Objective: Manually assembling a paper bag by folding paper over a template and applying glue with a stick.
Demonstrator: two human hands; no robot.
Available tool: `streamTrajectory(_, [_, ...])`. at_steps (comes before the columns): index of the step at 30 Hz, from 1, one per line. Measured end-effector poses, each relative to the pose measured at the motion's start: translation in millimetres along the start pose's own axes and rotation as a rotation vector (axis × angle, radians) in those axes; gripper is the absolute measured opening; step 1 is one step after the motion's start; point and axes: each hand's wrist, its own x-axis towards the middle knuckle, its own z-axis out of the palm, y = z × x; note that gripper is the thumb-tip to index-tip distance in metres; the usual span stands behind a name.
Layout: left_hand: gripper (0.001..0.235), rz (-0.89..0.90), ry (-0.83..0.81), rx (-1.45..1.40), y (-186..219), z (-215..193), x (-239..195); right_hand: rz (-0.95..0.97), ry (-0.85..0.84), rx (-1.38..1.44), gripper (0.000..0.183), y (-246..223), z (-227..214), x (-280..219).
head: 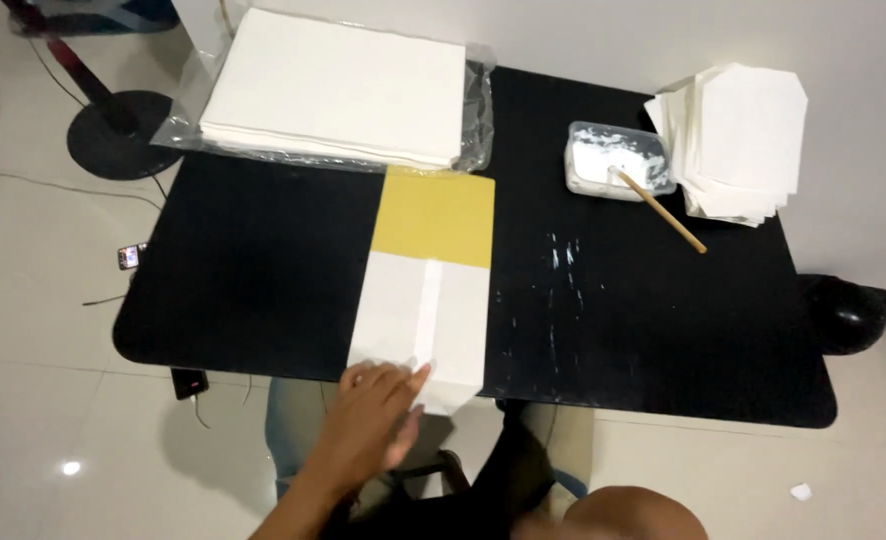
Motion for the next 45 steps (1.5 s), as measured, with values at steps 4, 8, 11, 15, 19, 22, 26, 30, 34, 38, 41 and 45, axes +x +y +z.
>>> streamTrajectory(4, [0.056, 0.034, 0.176, -0.063, -1.9, -14.4, -10.6, -0.002, -0.002, -0.06, 0.026, 51.0, -63.7, 34.1])
streamTrajectory(8, [0.05, -0.24, 0.321, -0.133, 8.8, 7.8, -49.6, 0.401, 0.374, -1.144, 0.021, 154.8, -213.3, 59.8])
streamTrajectory(11, [0.048, -0.498, 0.45, -0.289, 7.6, 5.2, -54.9, 0.635, 0.388, -1.261, 0.047, 186.3, -266.3, 72.0])
streamTrajectory(15, [0.091, -1.204, 0.233, -0.823, 19.7, -30.9, -34.1, 0.827, 0.312, -1.371, 0.102, 207.5, -277.2, 95.9])
streamTrajectory(19, [0.07, -1.389, 0.182, -1.426, 29.1, -31.6, -25.0, 0.899, 0.279, -1.335, 0.106, 201.9, -275.5, 109.7])
streamTrajectory(22, [0.071, -1.333, 0.231, -1.468, 36.9, -6.6, -30.0, 0.933, 0.2, -1.422, 0.121, 211.2, -284.5, 104.9])
streamTrajectory(26, [0.059, -1.32, 0.388, -1.542, 50.1, -9.6, -29.4, 0.981, 0.201, -1.387, 0.119, 206.3, -278.2, 105.0])
streamTrajectory(30, [0.061, -1.402, 0.233, -1.492, 48.2, -6.6, -39.8, 1.19, 0.216, -1.291, 0.101, 180.4, -249.3, 94.6])
streamTrajectory(34, [0.055, -1.31, 0.288, -1.493, 52.8, 7.8, -65.7, 1.17, 0.167, -1.444, 0.121, 163.3, -233.4, 70.3])
streamTrajectory(38, [0.063, -1.289, 0.199, -1.499, 63.5, 13.2, -70.4, 0.773, 0.414, -1.416, 0.063, 111.8, -151.4, 27.7])
streamTrajectory(41, [0.064, -1.215, 0.217, -1.591, 50.9, 33.6, -70.0, 0.396, 0.39, -1.502, 0.022, 115.1, -112.1, -27.9])
streamTrajectory(45, [0.06, -1.216, 0.188, -1.601, 56.9, 30.1, -65.3, 0.438, 0.37, -1.427, 0.01, 134.2, -51.5, -75.3])
